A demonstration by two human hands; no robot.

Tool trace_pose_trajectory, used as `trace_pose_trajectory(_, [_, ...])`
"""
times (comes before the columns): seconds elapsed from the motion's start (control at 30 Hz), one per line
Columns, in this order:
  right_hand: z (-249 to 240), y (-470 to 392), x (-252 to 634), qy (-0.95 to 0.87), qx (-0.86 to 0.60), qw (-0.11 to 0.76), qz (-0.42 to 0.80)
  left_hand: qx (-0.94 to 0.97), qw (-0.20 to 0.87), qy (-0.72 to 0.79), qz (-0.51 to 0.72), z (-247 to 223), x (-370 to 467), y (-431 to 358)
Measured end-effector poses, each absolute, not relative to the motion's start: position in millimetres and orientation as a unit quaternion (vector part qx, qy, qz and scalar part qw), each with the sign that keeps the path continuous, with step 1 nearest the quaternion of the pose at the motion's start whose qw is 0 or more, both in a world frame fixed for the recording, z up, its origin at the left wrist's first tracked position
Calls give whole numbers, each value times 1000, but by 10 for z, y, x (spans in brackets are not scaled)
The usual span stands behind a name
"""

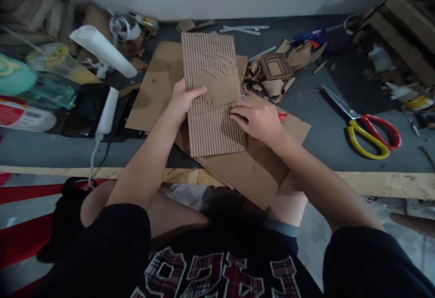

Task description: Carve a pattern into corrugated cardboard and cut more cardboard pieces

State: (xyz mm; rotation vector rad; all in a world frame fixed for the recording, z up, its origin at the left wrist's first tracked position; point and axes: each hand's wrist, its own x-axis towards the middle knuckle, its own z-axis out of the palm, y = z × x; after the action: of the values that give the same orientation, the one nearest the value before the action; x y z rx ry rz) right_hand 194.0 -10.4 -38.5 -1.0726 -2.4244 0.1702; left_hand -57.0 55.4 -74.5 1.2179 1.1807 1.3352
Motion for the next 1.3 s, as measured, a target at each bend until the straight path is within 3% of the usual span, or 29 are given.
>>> trace_pose_trajectory(0.2, [-272,-60,1936,-887,-405,220,25,496,476,491,535,-713,-583,512])
trace_pose_trajectory(0.3, [-241,29,2130,-842,-485,236,-7,516,464,477,540,-721,-647,511])
trace_pose_trajectory(0.43, [-318,129,2384,-798,-586,142,8,543,441,460,547,-773,-758,548])
trace_pose_trajectory(0.6, [-352,24,2312,-835,-543,88,-24,533,447,455,555,-817,-807,599])
trace_pose_trajectory(0.7, [-304,-26,2277,-833,-544,94,-31,519,457,458,559,-798,-797,598])
trace_pose_trajectory(0.87, [-205,10,2370,-813,-553,180,-18,491,470,471,562,-793,-798,593])
trace_pose_trajectory(0.97, [-163,17,2396,-834,-528,161,14,501,476,474,546,-827,-814,618])
trace_pose_trajectory(1.3, [-129,6,2374,-821,-558,108,-52,444,492,488,568,-752,-789,591])
